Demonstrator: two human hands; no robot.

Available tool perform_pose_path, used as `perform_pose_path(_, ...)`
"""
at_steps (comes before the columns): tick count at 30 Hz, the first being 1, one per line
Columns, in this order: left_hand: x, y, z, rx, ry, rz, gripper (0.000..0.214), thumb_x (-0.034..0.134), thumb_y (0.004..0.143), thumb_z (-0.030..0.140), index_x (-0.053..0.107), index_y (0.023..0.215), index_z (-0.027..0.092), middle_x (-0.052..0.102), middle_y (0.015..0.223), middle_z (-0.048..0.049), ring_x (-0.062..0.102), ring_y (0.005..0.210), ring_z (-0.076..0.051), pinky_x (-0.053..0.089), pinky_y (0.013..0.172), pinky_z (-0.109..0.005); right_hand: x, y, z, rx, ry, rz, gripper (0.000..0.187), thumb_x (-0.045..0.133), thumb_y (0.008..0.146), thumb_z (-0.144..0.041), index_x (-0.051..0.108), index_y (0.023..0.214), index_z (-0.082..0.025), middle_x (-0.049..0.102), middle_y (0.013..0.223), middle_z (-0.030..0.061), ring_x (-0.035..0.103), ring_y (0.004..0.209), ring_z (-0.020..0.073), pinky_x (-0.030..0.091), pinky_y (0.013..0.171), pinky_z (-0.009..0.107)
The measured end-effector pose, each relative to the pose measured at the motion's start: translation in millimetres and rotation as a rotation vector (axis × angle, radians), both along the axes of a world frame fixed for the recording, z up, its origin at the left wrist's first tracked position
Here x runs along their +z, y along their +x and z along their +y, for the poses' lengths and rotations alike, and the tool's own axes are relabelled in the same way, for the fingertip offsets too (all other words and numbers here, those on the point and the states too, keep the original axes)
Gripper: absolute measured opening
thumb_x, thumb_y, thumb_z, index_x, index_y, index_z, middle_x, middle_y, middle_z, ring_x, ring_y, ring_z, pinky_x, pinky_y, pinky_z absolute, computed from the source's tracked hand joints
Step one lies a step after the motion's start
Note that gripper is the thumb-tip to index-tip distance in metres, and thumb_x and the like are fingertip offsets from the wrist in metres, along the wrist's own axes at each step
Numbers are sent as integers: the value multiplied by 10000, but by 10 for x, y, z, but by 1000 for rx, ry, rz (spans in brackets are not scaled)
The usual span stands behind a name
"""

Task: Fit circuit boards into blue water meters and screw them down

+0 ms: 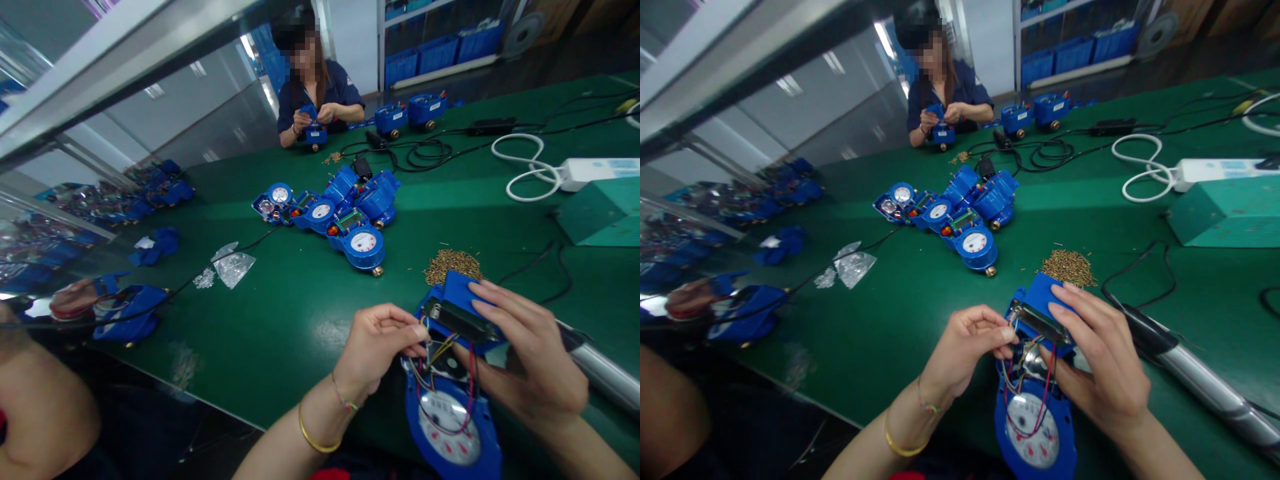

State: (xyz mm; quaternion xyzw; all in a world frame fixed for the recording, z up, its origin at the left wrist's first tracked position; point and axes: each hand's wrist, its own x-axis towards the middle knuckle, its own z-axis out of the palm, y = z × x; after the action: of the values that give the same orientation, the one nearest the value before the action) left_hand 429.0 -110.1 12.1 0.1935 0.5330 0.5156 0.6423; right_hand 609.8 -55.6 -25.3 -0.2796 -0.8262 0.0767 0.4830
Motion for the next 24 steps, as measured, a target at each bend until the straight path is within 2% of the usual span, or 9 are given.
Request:
perform_pose_path(6, -2, 7, -21, 52, 22, -24, 344, 899, 588, 336, 672, 713, 110, 724, 629, -24, 658, 518, -77, 500, 540, -161, -4, -31, 13, -15, -24, -26, 402, 661, 901, -218, 551, 1283, -160, 600, 1303, 174, 543, 1286, 317, 492, 1020, 447)
perform_pose_path(13, 34, -18, -28, 33, 53, 18, 222, 833, 650, 252, 656, 660, 118, 701, 616, -10, 608, 510, -55, 469, 565, -165, 40, -47, 7, 35, 60, 4, 456, 661, 862, -94, 558, 1305, -117, 603, 1288, 205, 557, 1264, 344, 497, 996, 467)
perform_pose_path(18, 71, -35, -11, -36, 16, 38, 286, 863, 611, 287, 633, 640, 120, 676, 588, -8, 570, 496, -57, 437, 548, -179, 55, -54, -1, 36, 76, 0, 504, 660, 859, -87, 543, 1348, -121, 598, 1296, 208, 558, 1260, 351, 506, 980, 478)
perform_pose_path(24, 65, -44, -12, -33, 19, 31, 319, 878, 607, 323, 637, 642, 116, 677, 598, -12, 570, 499, -59, 437, 555, -186, 46, -53, 10, 43, 87, 14, 481, 670, 844, -71, 558, 1311, -100, 604, 1282, 219, 566, 1251, 349, 506, 978, 471)
